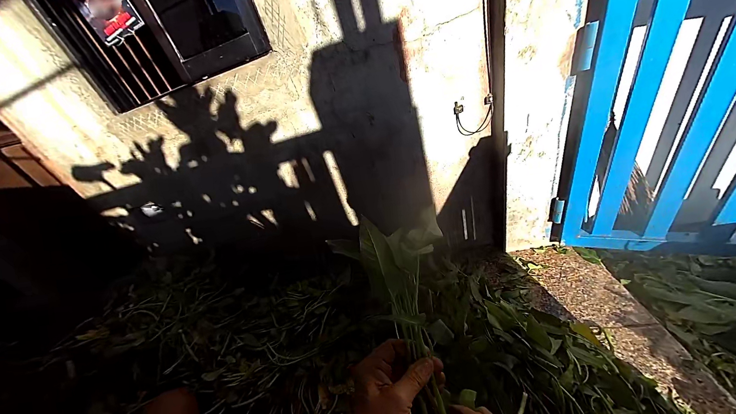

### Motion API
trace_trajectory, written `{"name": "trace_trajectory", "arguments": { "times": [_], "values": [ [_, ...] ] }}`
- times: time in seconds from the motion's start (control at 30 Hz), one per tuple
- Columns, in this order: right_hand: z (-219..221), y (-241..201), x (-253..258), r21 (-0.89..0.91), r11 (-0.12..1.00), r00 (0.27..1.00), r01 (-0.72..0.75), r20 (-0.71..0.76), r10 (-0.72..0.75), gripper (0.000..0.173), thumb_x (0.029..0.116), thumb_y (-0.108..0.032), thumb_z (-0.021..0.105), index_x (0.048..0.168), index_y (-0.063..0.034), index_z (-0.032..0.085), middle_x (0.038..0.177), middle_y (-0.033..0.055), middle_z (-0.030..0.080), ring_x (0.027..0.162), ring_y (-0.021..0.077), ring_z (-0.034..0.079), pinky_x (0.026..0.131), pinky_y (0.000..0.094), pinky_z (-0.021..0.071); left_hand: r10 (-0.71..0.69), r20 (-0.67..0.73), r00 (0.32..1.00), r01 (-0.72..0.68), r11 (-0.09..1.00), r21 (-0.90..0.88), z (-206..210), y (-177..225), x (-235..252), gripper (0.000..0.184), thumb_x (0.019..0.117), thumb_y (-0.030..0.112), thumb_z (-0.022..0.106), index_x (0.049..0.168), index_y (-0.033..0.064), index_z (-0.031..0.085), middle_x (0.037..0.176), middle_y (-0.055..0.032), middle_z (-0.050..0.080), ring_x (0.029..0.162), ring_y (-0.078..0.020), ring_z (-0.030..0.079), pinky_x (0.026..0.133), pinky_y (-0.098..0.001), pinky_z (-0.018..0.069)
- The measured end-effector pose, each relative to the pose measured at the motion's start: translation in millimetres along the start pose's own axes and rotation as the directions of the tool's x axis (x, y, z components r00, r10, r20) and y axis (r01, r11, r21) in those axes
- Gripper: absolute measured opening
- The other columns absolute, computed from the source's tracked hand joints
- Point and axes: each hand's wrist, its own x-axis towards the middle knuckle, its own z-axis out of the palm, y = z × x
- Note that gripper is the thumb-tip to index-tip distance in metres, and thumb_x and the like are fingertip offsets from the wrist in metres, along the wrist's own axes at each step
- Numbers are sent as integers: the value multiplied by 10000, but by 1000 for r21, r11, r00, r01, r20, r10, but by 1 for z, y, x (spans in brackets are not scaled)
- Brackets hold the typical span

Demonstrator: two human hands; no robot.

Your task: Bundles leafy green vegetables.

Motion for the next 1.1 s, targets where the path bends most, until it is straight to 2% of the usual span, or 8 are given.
{"name": "trace_trajectory", "arguments": {
  "times": [0.13, 0.33, 0.57, 0.7, 0.77, 0.97, 1.03, 1.1],
  "values": [
    [-6, -23, 15, 482, 863, 985, -152, -4, 175, 605, 933, -301, 759, 1366, 67, 551, 1248, 191, 658, 1083, 235, 679, 950, 411, 582, 124, 183, 975, -138, 988, 64, -5, 3, 0, 123, 942, -65, 645, 1061, -89, 664, 984, -233, 735, 892, -311, 739, 856, -438, 624],
    [-2, -22, 18, 384, 923, 986, 12, -158, 53, 805, 810, -337, 874, 1398, 76, 512, 1266, 228, 611, 1127, 254, 632, 941, 393, 568, 203, 308, 930, -239, 967, 85, -7, 7, -4, 172, 932, -97, 642, 1095, -87, 697, 1015, -211, 750, 951, -303, 746, 919, -448, 616],
    [5, -30, 18, 419, 896, 940, 146, -340, 5, 244, 954, -96, 689, 1142, 58, 666, 1016, 143, 632, 921, 181, 633, 807, 326, 574, 196, 289, 937, -222, 973, 60, -8, 0, 2, 147, 947, -74, 637, 1080, -98, 692, 1002, -237, 742, 927, -320, 742, 896, -454, 616],
    [2, -29, 23, 458, 879, 978, 133, -205, -41, 940, 780, -316, 896, 1476, 93, 414, 1372, 244, 554, 1248, 272, 589, 1006, 410, 558, 127, 193, 973, -151, 982, 113, -5, -2, 4, 131, 947, -46, 659, 1067, -95, 676, 988, -239, 738, 897, -327, 742, 860, -455, 626],
    [5, -29, 28, 417, 897, 980, 147, -183, -76, 1072, 714, -337, 937, 1510, 100, 367, 1404, 245, 537, 1282, 258, 571, 1051, 391, 535, 105, 166, 981, -125, 985, 117, -3, -4, 5, 136, 940, -46, 673, 1065, -99, 676, 974, -237, 740, 880, -320, 746, 846, -448, 633],
    [2, -23, 34, 245, 961, 982, 131, -168, -91, 341, 979, -97, 596, 1294, 10, 671, 1037, 118, 653, 877, 151, 649, 741, 292, 582, 60, 11, 998, -61, 987, 148, -8, -5, 8, 130, 926, -23, 699, 1045, -75, 701, 976, -215, 731, 881, -304, 733, 819, -431, 633],
    [-2, -17, 32, 53, 986, 980, 156, -130, -148, 281, 985, -227, 657, 1185, -47, 737, 1020, 111, 667, 906, 166, 661, 781, 309, 588, 30, -43, 999, -23, 989, 146, -8, -2, 9, 130, 924, -10, 709, 1041, -66, 696, 949, -210, 726, 844, -309, 734, 777, -438, 644],
    [-4, -15, 27, -115, 980, 982, 163, -76, -172, 538, 918, -501, 729, 1216, -53, 713, 1043, 147, 672, 942, 240, 666, 798, 393, 587, 5, -75, 997, 4, 992, 126, -6, 2, 9, 135, 922, -14, 711, 1043, -69, 688, 922, -215, 724, 806, -306, 733, 749, -426, 645]
  ]
}}
